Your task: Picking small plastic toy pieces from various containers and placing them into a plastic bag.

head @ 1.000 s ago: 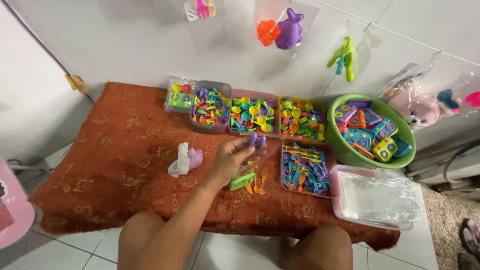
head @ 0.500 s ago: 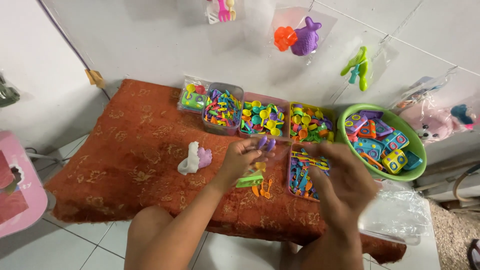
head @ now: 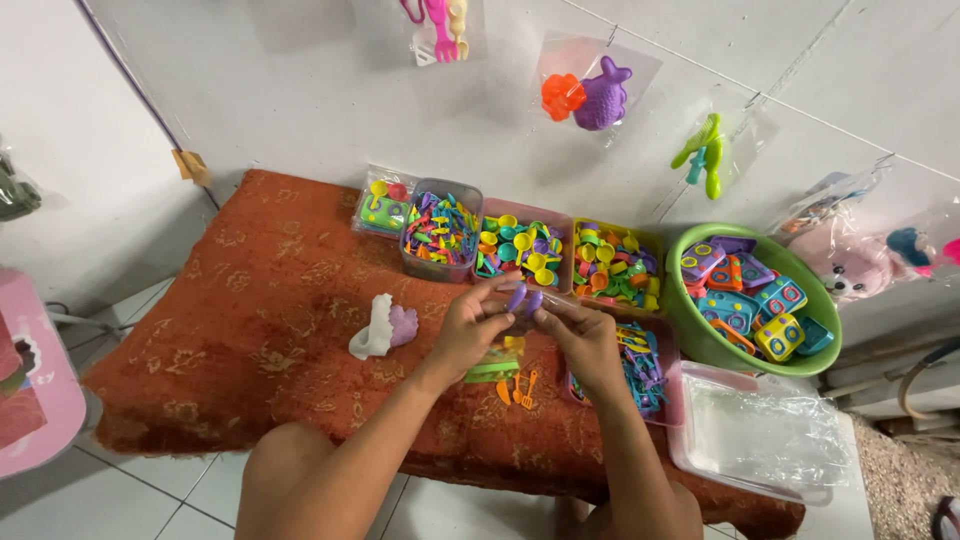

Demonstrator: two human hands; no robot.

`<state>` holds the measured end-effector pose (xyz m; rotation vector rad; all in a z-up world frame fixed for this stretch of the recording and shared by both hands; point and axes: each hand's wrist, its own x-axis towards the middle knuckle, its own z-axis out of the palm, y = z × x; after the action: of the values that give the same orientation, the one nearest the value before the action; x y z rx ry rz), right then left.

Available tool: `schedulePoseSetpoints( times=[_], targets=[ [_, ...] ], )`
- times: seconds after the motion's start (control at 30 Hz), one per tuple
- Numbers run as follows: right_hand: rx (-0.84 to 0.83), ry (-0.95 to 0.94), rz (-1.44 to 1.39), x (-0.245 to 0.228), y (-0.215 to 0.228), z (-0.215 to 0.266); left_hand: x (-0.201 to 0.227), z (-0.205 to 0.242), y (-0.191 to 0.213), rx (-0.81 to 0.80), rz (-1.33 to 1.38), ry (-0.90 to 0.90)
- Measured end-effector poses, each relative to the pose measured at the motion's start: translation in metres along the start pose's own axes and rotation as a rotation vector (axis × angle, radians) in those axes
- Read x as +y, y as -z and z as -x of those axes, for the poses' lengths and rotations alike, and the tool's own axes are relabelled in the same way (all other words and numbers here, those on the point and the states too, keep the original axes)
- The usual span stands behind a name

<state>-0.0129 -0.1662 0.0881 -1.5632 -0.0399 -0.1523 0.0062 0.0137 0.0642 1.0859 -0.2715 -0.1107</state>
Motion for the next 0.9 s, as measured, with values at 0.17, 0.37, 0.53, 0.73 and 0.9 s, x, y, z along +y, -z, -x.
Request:
schedulePoseSetpoints(
  times=[0.17, 0.37, 0.53, 0.73, 0.9],
  targets=[
    [0.062, 0.138, 0.076, 0.007, 0.002, 0.001, 0.016, 0.009, -0.006, -0.036, -0.034, 0.015],
    [0.098, 0.136, -0.068, 0.010, 0.012, -0.003, -0.034, -0.006, 0.015, -0.164, -0.086, 0.044],
    [0.117, 0.108, -0.192, -0.004, 0.012, -0.002, -0.051, -0.006, 0.021, -0.209, -0.234, 0.087],
    [0.102, 0.105, -0.205, -0.007, 0.016, -0.004, -0.068, -0.012, 0.029, -0.185, -0.413, 0.099],
    [0.026, 0.107, -0.114, -0.002, 0.018, -0.007, -0.045, -0.006, 0.017, -0.166, -0.406, 0.131]
  ],
)
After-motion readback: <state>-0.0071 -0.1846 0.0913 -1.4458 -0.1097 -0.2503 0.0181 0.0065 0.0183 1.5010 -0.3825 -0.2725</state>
